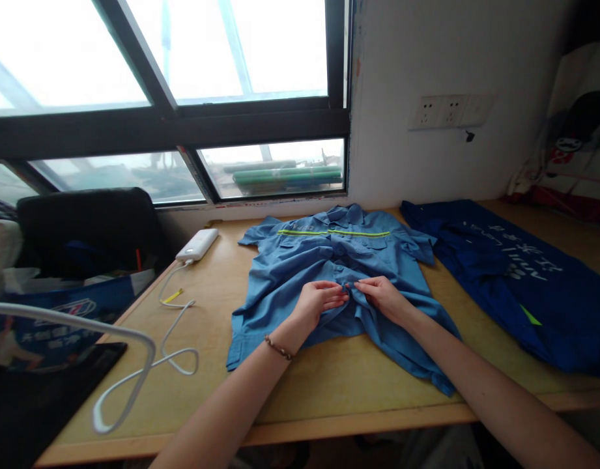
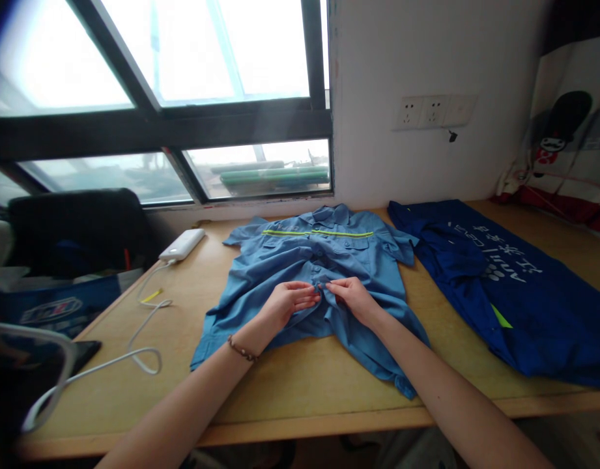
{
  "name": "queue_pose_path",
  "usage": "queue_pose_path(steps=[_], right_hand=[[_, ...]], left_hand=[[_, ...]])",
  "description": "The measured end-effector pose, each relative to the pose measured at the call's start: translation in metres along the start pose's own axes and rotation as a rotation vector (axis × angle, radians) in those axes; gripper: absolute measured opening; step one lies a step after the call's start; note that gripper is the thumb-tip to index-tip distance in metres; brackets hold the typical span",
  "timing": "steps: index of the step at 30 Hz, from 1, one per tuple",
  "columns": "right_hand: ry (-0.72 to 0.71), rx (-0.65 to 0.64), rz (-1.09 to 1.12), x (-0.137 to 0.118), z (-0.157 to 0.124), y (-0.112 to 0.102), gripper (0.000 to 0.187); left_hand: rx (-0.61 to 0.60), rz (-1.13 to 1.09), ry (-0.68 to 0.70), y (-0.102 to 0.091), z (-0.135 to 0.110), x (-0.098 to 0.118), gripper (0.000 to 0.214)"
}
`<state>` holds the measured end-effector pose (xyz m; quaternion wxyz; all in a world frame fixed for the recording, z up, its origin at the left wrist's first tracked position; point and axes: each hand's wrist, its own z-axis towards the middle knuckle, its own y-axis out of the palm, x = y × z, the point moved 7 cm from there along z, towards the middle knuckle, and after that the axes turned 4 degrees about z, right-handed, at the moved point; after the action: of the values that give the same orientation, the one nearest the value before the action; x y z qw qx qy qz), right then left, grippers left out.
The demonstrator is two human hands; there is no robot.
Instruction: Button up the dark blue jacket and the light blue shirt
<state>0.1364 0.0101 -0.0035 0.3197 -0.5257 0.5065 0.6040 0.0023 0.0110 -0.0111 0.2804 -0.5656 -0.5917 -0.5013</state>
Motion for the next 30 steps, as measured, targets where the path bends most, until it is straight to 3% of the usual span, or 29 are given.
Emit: queue_pose_path(steps=[6,12,18,23,30], right_hand=[[0.016,-0.007,0.002,0.002,0.000,0.002,0.029],[-0.164,0.091,-0.396,-0.004,-0.002,-0.002,0.021],[-0.328,0.128,-0.748,-0.015,-0.013,0.010,0.012],[-0.336,0.139,-0.812,-0.017,-0.014,0.010,0.010],[-0.339,0.107,-0.796,-0.016,-0.013,0.012,0.011]], left_hand=[[0.008,0.067,0.045,0.000,-0.002,0.002,0.023],[-0.012,0.124,0.057,0.009,-0.006,-0.001,0.027],[0.022,0.151,0.097,0.013,-0.007,-0.003,0.036],[0.054,0.068,0.087,0.010,-0.004,-0.008,0.034],[0.036,-0.055,-0.047,0.008,0.001,-0.016,0.022]])
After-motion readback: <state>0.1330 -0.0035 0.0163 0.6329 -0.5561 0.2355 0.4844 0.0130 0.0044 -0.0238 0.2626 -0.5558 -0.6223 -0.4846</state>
